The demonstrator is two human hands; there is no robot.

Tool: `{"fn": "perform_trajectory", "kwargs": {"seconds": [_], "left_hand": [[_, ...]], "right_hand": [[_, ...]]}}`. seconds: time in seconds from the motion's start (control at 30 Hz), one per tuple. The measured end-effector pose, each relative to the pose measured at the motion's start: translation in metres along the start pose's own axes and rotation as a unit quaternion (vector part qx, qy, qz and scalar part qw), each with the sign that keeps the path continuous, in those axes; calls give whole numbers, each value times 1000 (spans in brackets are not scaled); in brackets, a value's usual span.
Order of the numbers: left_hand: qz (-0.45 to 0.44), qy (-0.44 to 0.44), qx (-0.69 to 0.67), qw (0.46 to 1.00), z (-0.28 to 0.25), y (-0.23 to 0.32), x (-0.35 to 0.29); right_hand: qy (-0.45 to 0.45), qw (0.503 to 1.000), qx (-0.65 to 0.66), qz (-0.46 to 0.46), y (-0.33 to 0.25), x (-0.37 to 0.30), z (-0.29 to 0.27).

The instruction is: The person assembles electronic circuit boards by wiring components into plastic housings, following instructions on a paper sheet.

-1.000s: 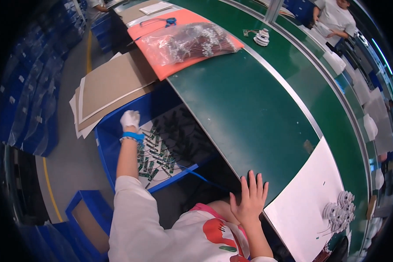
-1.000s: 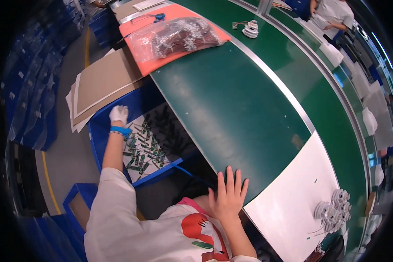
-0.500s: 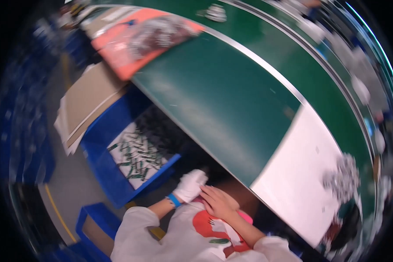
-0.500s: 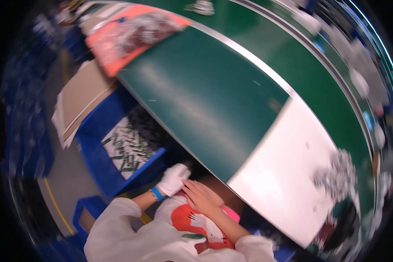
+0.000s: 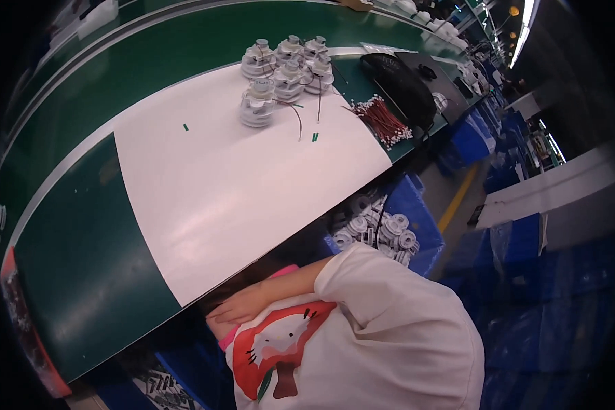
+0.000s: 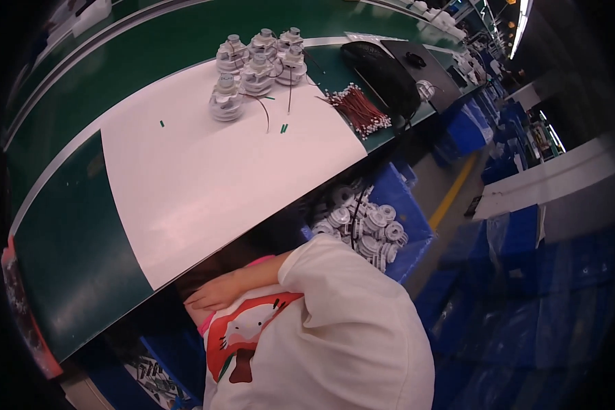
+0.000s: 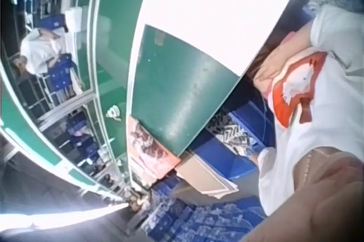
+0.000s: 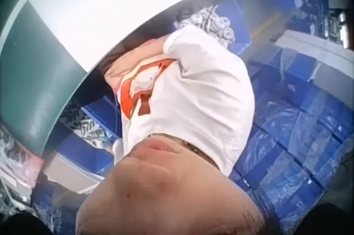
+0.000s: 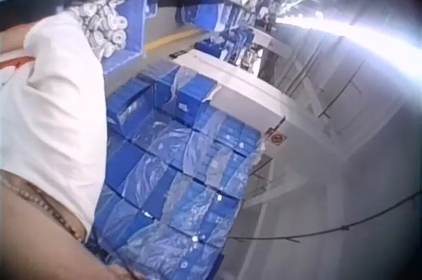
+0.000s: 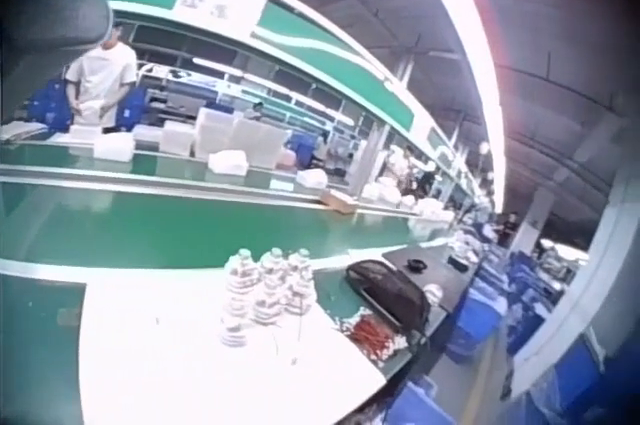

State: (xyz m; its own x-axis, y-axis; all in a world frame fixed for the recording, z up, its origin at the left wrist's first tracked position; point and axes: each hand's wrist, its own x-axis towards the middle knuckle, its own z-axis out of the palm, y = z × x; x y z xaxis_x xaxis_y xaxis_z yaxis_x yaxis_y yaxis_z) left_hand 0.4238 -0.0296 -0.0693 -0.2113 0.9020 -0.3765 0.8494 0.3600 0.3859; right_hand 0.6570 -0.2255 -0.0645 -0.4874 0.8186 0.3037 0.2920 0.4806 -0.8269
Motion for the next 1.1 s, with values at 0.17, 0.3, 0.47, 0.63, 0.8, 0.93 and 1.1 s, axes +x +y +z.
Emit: {"fn": "perform_trajectory", "kwargs": {"seconds": [0.17,0.3,0.47,0.63,0.8,0.93,1.1], "left_hand": [[-147,-86,-64,983,57,-99,70],[-344,-52,-159,924,-13,-311,51],[-369,-48,-154,915,-71,-533,-54],[-458,-78,-205,861,-50,-443,-52],[-428,-78,-177,883,-37,-455,-46],[-432,-101,-149,883,-41,-440,-45],[-344,-136,-74,926,-51,-430,-43]], "right_hand": [[22,993,-94,-64,-38,30,-8],[120,979,-114,-122,-88,81,-54],[173,955,-145,-191,-122,136,-73],[119,947,-264,-136,-118,174,-72],[68,932,-355,-7,-118,200,-64],[68,917,-394,8,-101,229,-54],[56,913,-400,56,-86,256,-49]]}}
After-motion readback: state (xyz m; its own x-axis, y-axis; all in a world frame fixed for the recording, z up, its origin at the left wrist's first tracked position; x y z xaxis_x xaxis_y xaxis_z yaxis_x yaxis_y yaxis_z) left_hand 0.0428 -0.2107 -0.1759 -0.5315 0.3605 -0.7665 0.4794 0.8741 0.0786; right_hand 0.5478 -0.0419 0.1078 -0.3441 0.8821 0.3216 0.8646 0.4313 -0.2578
